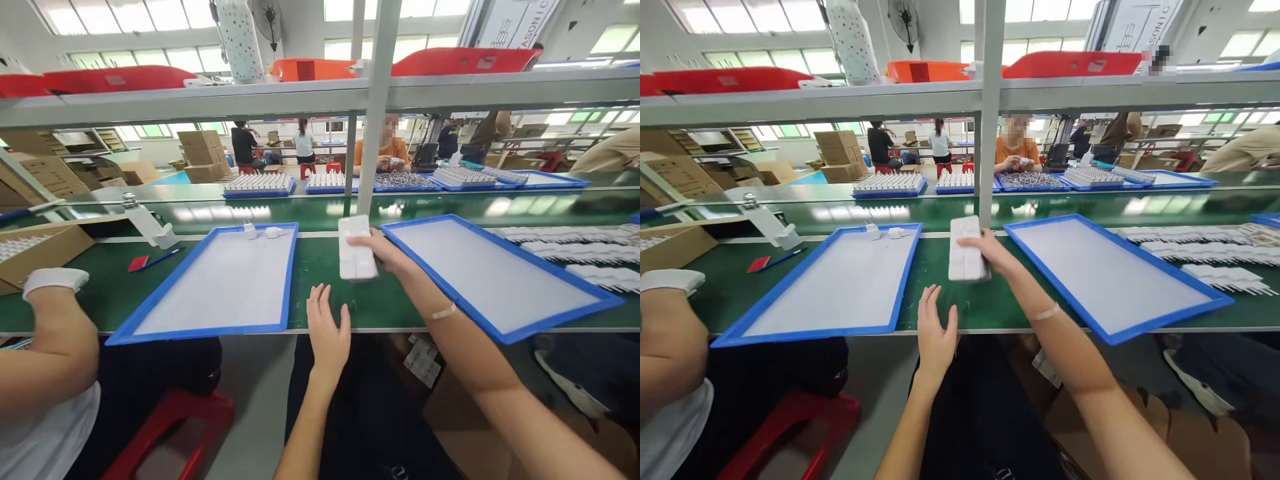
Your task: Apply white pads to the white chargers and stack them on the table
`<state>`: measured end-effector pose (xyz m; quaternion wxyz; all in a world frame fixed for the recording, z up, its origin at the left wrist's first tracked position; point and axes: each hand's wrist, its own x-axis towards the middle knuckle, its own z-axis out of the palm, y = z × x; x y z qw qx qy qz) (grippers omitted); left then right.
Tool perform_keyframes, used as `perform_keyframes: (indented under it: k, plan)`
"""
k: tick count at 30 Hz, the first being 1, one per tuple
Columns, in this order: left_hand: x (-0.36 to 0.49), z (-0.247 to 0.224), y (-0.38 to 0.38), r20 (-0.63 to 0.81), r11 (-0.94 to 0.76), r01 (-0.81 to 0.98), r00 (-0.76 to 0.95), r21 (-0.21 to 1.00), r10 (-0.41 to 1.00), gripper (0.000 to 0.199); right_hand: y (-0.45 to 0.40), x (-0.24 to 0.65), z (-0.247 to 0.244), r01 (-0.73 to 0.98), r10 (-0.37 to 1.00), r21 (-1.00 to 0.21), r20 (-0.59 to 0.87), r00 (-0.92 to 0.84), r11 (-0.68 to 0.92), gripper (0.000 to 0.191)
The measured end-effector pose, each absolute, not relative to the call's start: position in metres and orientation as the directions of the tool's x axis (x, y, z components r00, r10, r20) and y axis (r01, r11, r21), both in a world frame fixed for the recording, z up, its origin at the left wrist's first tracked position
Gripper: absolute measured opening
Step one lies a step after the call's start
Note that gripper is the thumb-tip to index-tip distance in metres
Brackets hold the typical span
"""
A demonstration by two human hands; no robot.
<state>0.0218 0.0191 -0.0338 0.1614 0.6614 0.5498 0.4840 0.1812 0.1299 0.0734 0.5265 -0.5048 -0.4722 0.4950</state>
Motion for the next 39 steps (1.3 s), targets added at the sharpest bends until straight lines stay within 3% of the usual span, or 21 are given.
perform_keyframes:
  k: [3, 6, 10, 13, 18, 20, 23, 30, 32, 33, 36, 38, 39]
  plan:
    - [0.016, -0.046, 0.029, 0.476, -0.291, 0.835, 0.040, 0.467, 0.879, 0.037, 0.193, 0.175, 0.085, 0.167, 0.997, -0.985, -0.025, 0.069, -0.036, 0.027]
    - [0.016, -0.051, 0.030, 0.482, -0.285, 0.910, 0.113, 0.301, 0.869, 0.039, 0.237, 0.160, 0.089, 0.374, 0.983, -0.927, 0.081, 0.163, 0.014, 0.036]
    - [0.019, -0.051, 0.027, 0.490, -0.264, 0.932, 0.115, 0.247, 0.864, 0.041, 0.259, 0.134, 0.073, 0.604, 0.944, -0.789, 0.273, 0.186, 0.110, 0.043]
    - [0.019, -0.050, 0.027, 0.490, -0.264, 0.934, 0.118, 0.240, 0.864, 0.042, 0.252, 0.116, 0.044, 0.737, 0.943, -0.664, 0.310, 0.118, 0.126, 0.049]
    - [0.023, -0.048, 0.027, 0.471, -0.254, 0.939, 0.120, 0.232, 0.874, 0.044, 0.229, 0.103, 0.012, 0.851, 0.960, -0.498, 0.278, -0.024, 0.165, 0.104]
    - [0.025, -0.046, 0.028, 0.460, -0.239, 0.943, 0.110, 0.233, 0.881, 0.045, 0.225, 0.104, 0.015, 0.859, 0.969, -0.486, 0.246, -0.040, 0.159, 0.115]
    - [0.026, -0.046, 0.029, 0.455, -0.249, 0.940, 0.122, 0.232, 0.882, 0.045, 0.227, 0.113, 0.033, 0.834, 0.981, -0.532, 0.185, -0.055, 0.147, 0.111]
    - [0.025, -0.040, 0.032, 0.418, -0.270, 0.938, 0.160, 0.217, 0.894, 0.047, 0.178, 0.180, 0.086, 0.622, 0.970, -0.746, 0.214, -0.112, 0.236, 0.066]
    - [0.026, -0.034, 0.034, 0.401, -0.279, 0.933, 0.172, 0.227, 0.900, 0.047, 0.129, 0.216, 0.090, 0.527, 0.966, -0.810, 0.218, -0.141, 0.259, 0.054]
    - [0.027, -0.031, 0.034, 0.402, -0.294, 0.927, 0.182, 0.235, 0.897, 0.047, 0.099, 0.238, 0.087, 0.355, 0.945, -0.884, 0.236, -0.226, 0.306, 0.051]
    - [0.038, -0.021, 0.035, 0.464, -0.402, 0.877, 0.249, 0.265, 0.850, 0.045, 0.008, 0.298, 0.053, -0.019, 0.889, -0.979, 0.193, -0.415, 0.203, 0.063]
    - [0.049, -0.017, 0.037, 0.532, -0.507, 0.814, 0.306, 0.285, 0.790, 0.043, -0.041, 0.327, 0.010, -0.061, 0.881, -0.996, -0.022, -0.472, -0.058, 0.087]
    - [0.056, -0.016, 0.038, 0.565, -0.557, 0.779, 0.331, 0.288, 0.755, 0.042, -0.059, 0.337, -0.016, -0.034, 0.906, -0.991, -0.101, -0.411, -0.126, 0.090]
